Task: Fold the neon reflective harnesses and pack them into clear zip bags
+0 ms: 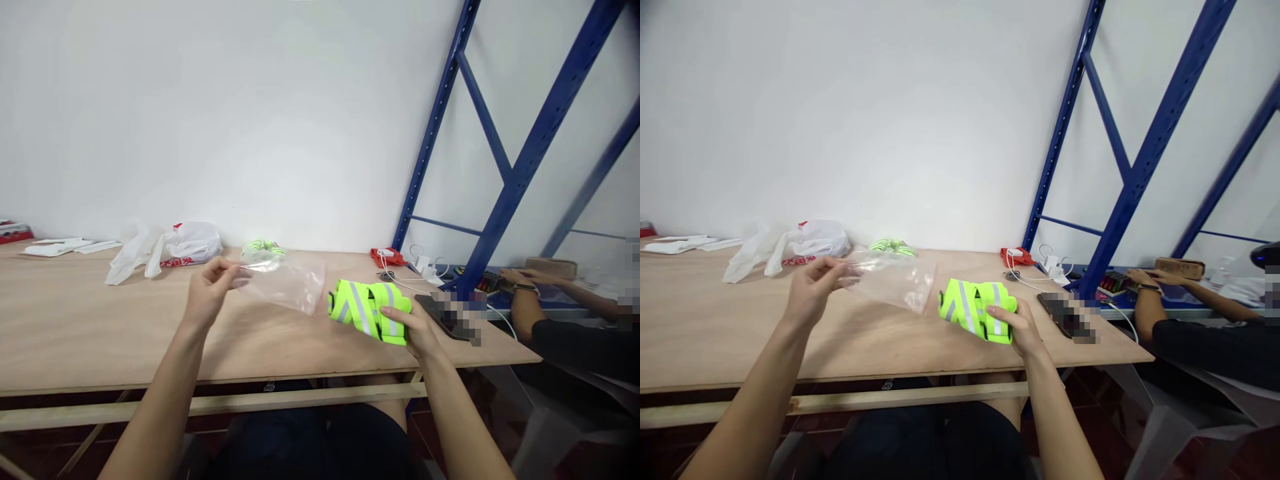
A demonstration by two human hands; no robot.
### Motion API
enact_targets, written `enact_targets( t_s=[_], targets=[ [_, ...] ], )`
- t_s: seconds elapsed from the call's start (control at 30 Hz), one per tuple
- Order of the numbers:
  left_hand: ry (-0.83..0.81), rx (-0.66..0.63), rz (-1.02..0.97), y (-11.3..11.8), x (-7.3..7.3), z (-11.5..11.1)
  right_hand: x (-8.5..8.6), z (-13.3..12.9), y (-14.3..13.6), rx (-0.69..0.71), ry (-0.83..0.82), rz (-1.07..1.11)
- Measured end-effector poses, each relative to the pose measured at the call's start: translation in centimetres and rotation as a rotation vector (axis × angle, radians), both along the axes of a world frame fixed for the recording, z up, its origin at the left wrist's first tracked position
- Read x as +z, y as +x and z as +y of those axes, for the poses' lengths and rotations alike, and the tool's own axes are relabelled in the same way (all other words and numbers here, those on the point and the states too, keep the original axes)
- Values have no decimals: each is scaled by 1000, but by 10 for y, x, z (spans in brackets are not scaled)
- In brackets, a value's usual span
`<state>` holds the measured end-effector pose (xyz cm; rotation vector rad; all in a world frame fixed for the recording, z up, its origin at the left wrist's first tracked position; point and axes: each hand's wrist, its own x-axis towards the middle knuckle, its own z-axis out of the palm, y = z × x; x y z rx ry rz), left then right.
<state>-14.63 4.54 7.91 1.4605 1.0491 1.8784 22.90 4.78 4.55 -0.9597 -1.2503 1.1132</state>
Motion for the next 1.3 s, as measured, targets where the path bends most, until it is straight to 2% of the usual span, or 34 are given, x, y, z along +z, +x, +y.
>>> enact_targets(
  t_s=[0.13,0.23,0.3,0.37,0.47,0.57,0.63,0.7,0.8,0.9,1.1,1.3],
  targets=[
    [-43,94,-64,-29,-4,4,1,8,26,-210,110,-147],
    [-119,58,52,-26,-8,21,-3,14,35,-284,164,-277],
    [-171,26,246,-12,-6,47,-8,18,36,-302,173,-314],
    [-201,31,528,8,0,84,-13,22,37,-308,169,-315],
    [-175,57,668,42,11,143,-19,26,40,-319,143,-288],
    [-111,138,784,68,9,177,-20,26,45,-336,108,-280],
    [-49,142,892,78,-5,178,-18,24,47,-336,83,-270],
    [13,100,1020,83,-24,166,-16,23,48,-332,68,-251],
    [71,4,1204,80,-54,142,-15,21,49,-318,56,-221],
    [106,-69,1324,75,-72,134,-15,22,49,-310,57,-215],
    [220,-144,1403,81,-88,158,-17,23,47,-289,65,-252],
    [273,-130,1443,103,-88,173,-20,26,46,-303,83,-269]
  ],
)
